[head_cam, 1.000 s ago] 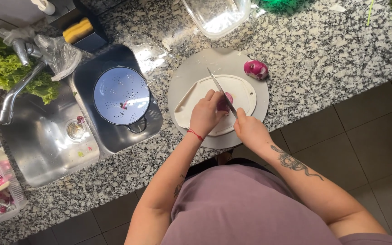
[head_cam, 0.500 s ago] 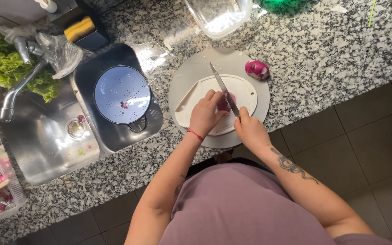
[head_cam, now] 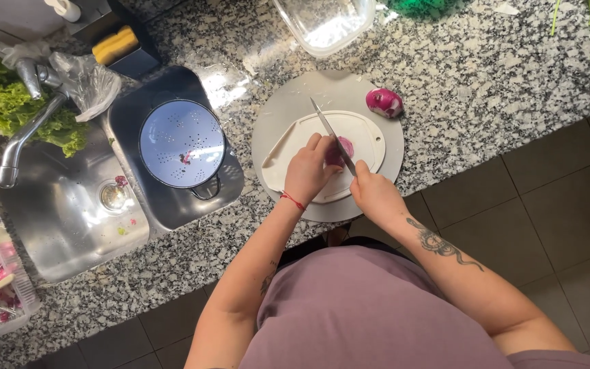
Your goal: Peeling and dicing a red onion on a cutting board using a kitchen knife.
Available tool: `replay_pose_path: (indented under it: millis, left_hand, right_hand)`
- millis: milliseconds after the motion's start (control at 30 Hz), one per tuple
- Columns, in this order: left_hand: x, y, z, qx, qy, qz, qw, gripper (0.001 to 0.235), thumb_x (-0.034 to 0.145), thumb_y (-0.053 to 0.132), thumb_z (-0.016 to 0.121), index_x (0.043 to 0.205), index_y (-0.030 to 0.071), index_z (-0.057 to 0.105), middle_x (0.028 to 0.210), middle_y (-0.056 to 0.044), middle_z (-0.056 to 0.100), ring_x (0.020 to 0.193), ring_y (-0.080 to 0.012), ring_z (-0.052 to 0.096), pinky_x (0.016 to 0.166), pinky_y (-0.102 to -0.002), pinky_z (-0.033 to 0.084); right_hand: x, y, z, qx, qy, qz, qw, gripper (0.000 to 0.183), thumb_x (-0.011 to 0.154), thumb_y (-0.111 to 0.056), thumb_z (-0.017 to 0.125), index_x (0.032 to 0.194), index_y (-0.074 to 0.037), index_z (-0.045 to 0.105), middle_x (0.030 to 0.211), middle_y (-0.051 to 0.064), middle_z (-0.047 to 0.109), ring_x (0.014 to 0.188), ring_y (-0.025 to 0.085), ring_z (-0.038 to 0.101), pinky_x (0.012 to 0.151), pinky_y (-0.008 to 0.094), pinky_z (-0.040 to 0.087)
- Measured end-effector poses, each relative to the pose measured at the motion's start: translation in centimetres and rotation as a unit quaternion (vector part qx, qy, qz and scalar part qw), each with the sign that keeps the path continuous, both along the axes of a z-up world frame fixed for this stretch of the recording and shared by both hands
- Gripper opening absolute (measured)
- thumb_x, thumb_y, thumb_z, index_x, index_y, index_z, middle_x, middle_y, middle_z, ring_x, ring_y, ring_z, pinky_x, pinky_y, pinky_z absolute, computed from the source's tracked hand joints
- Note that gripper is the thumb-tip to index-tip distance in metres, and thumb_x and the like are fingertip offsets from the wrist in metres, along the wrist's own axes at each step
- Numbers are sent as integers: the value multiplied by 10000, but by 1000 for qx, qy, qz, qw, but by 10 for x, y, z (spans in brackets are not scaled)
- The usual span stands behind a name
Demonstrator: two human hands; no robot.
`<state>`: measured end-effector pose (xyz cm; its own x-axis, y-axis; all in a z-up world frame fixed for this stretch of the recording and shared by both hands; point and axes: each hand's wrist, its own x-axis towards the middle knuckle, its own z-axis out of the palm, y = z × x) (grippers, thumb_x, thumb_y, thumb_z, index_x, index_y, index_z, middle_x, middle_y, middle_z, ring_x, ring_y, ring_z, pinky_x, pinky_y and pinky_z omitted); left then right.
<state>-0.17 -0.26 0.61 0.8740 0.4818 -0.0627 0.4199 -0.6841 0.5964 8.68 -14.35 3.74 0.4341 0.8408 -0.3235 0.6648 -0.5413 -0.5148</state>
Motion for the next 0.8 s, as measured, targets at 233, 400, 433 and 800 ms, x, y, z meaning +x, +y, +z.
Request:
replay_pose_path:
  millis: [233, 400, 433, 800]
  left_hand:
    - [0, 6, -3, -12, -12, 0, 1000, 517, 681, 209, 791, 1094, 156, 486, 901, -50, 501, 769, -389, 649, 689, -471, 569]
    - [-5, 0, 0, 48, -25, -16, 998, 533, 663, 248, 800, 1098, 169, 502, 887, -38, 507, 797, -339, 641, 710, -421, 550]
    - [-3, 1, -2, 46, -25, -17, 998, 533, 663, 248, 800, 1098, 169, 502, 887, -38, 507, 797, -339, 641, 710, -421, 550]
    - [-1, 2, -12, 194, -7, -72, 978, 650, 638, 303, 813, 1198, 278, 483, 894, -3, 514, 765, -206, 602, 713, -302, 522]
  right_hand:
    - [-4, 16, -41, -8, -28, 5, 1000, 118, 932, -106, 388, 931, -5, 448, 590, 276, 597, 562, 414, 642, 400, 412, 497]
    - [4, 4, -49, 11, 53, -38, 998, 122, 936, -129, 413, 918, -11, 435, 592, 268, 593, 574, 436, 629, 396, 439, 450]
    - [6, 3, -48, 9, 53, -39, 998, 122, 936, -129, 413, 918, -11, 435, 592, 268, 593, 574, 436, 629, 396, 439, 450]
    - [3, 4, -30, 10, 7, -32, 999, 113, 931, -156, 408, 929, -46, 435, 646, 270, 610, 599, 452, 630, 438, 473, 495]
